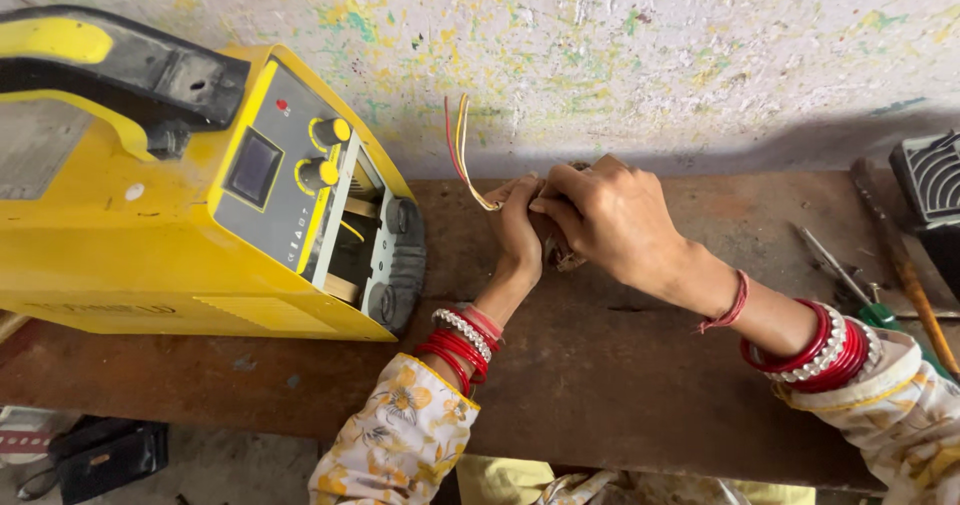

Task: The person winds a multi-colored wire around a rectangular cardboard core by hand, repeatedly looping and adjusting the wire to form a coil. The person holds the core with one hand and guides the wire with the other, occasionally repositioning the core on the workbench.

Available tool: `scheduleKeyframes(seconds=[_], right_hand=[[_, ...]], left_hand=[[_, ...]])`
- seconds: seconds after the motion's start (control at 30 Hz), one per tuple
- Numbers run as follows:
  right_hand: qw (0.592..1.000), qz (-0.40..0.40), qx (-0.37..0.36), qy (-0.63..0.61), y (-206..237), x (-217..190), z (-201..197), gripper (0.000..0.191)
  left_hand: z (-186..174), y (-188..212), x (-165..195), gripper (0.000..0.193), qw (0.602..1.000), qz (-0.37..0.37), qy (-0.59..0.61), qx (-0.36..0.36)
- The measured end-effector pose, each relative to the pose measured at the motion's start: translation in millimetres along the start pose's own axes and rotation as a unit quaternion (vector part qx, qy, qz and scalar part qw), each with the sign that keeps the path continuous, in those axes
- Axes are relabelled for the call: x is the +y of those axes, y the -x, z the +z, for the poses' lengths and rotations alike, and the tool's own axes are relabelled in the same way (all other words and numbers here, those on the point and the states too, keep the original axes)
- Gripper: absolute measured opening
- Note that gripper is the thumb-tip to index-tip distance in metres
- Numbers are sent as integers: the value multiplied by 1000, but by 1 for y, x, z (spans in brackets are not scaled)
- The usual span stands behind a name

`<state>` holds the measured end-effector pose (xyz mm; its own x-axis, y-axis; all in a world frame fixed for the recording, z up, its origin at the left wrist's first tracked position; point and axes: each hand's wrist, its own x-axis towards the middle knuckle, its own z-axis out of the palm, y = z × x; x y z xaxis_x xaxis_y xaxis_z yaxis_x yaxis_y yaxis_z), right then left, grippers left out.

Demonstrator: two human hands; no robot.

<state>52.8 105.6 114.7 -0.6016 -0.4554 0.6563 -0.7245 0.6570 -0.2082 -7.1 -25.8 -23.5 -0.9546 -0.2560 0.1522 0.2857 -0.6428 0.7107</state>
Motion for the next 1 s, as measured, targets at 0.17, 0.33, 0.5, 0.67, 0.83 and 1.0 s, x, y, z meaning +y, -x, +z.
scheduleKeyframes(seconds=[0.17,0.33,0.5,0.67,0.83,1.0], right_hand=[[999,28,-30,-11,-8,5,-7,20],[999,-31,14,-13,-7,6,-8,17],[998,37,-46,-18,-5,-3,-9,20],[999,-6,-32,-36,-9,-8,-11,16],[999,24,-21,-40,-9,-5,-7,16],[1000,-12,3,-5,-7,-1,-5,16]], left_hand=[[-5,0,-2,25,997,15,-76,28],[-6,-2,-5,24,1000,2,-5,-8],[-6,-2,-4,21,998,7,-58,25],[-3,1,4,30,998,18,-55,-34],[1,2,8,25,999,1,-41,3],[1,1,9,24,999,-18,-48,14]])
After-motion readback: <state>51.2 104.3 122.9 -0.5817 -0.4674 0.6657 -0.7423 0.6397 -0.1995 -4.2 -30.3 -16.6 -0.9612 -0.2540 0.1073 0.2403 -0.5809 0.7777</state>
